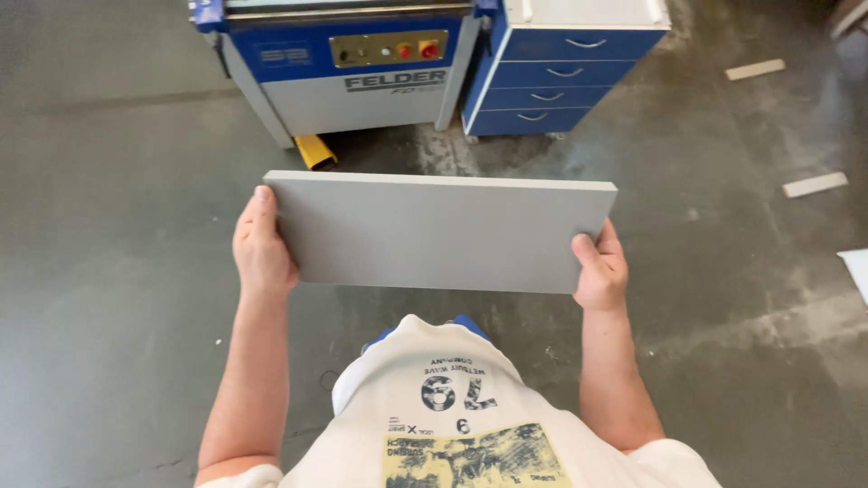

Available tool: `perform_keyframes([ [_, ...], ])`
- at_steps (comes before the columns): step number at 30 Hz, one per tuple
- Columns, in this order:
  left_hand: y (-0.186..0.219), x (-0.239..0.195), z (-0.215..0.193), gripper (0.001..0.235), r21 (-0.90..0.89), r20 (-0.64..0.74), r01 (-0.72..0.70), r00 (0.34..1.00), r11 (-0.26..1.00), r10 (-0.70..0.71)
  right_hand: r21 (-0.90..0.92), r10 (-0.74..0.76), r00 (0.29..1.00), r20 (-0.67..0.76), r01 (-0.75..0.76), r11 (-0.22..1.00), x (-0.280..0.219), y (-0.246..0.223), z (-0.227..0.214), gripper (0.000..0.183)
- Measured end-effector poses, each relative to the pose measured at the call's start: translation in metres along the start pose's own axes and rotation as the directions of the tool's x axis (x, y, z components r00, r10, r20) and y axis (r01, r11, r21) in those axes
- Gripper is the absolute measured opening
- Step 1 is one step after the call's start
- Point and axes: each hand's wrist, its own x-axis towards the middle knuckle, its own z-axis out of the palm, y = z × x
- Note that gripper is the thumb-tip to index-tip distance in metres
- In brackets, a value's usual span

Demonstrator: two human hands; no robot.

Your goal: Fetch wooden panels from storage and finish their edges using a scraper and scissors at a workbench.

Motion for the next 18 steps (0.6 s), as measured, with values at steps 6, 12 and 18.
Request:
perform_keyframes([
  [6,0.049,-0.04,0.033,0.043,-0.085,0.218,0.158,0.966,0.984,-0.136,-0.033,0.101,0.989,-0.11,-0.105,0.994,0.01,-0.019,0.016,0.043],
  [12,0.042,-0.046,0.034,0.033,-0.161,0.327,0.107,0.944,0.981,-0.049,-0.034,0.145,0.982,-0.123,-0.15,0.988,0.017,-0.018,0.01,0.03],
  [18,0.067,-0.066,0.053,0.027,-0.179,0.373,0.09,0.928,0.98,-0.018,-0.01,0.134,0.981,-0.143,-0.137,0.991,0.023,-0.011,0.007,0.025],
])
